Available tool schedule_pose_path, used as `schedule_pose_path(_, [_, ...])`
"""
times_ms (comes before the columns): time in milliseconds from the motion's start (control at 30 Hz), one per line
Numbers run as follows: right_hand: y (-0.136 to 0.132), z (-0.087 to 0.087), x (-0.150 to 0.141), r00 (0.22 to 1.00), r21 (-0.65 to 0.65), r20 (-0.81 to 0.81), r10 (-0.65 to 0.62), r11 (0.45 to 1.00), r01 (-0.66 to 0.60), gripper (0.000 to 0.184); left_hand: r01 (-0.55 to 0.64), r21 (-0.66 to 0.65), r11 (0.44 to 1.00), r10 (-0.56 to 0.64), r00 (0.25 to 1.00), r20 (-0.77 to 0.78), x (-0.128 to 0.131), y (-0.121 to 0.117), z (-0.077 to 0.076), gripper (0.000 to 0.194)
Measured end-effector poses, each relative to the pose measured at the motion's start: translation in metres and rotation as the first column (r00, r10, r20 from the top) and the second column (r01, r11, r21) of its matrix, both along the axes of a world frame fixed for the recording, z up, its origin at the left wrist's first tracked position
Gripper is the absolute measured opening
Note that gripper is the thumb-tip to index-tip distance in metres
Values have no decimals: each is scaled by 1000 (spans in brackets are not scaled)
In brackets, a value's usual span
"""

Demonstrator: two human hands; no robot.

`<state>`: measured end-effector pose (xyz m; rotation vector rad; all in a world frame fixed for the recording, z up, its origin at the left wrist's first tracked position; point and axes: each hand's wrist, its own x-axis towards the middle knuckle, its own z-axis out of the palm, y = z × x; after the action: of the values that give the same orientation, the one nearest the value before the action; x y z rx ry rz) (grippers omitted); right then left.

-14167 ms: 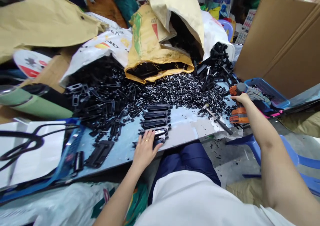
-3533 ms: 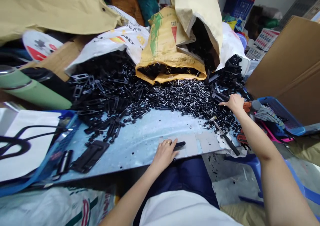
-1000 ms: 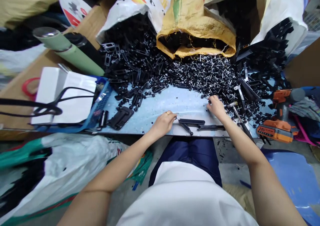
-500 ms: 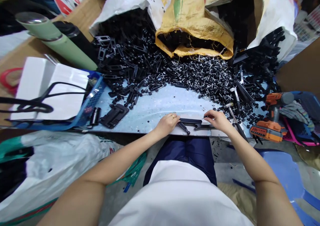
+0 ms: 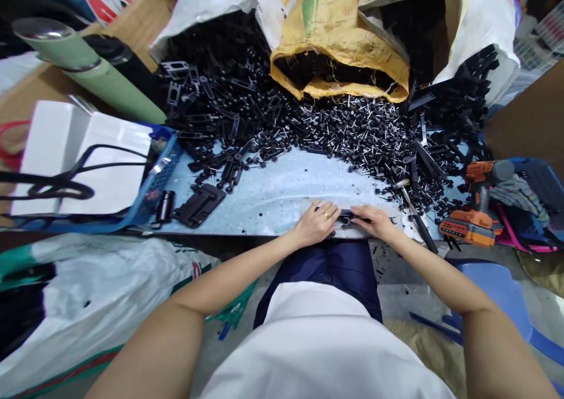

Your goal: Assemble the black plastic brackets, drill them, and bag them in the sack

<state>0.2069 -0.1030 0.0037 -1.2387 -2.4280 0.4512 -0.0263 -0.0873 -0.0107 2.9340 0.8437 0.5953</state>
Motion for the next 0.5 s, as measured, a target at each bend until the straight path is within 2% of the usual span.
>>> schedule_pose_path(67, [-2, -7, 8, 999, 46, -15, 39, 998, -38, 31, 37, -35, 999, -39, 996, -74, 8, 3, 3, 46])
schedule_pose_path(167, [-3, -9, 17, 989, 51, 137, 60, 996, -68, 39, 49, -86, 995, -63, 984, -167, 17, 8, 5, 54])
schedule_pose_path(267, [-1, -1, 20, 940, 56, 340, -32, 998, 13, 46, -56, -121, 991, 33, 982, -183, 23, 13, 3, 55])
schedule_pose_path(333, [2, 13, 18, 922, 77, 374, -103, 994, 79, 54, -126, -162, 979, 102, 983, -151, 21, 16, 6, 52])
schedule_pose_path(400, [3, 35, 13, 955, 56, 290, -60, 997, 45, 61, -125, -215, 969, 117, 992, -49, 15, 13, 16, 55])
schedule_pose_path(467, [-3, 61, 4, 990, -14, 89, 110, 994, -109, 63, -13, -273, 962, 58, 986, 157, 4, 2, 35, 60])
schedule_pose_path(500, [-8, 73, -3, 978, -59, -46, 206, 976, -208, 62, 86, -295, 952, 4, 956, 294, 0, -6, 46, 61])
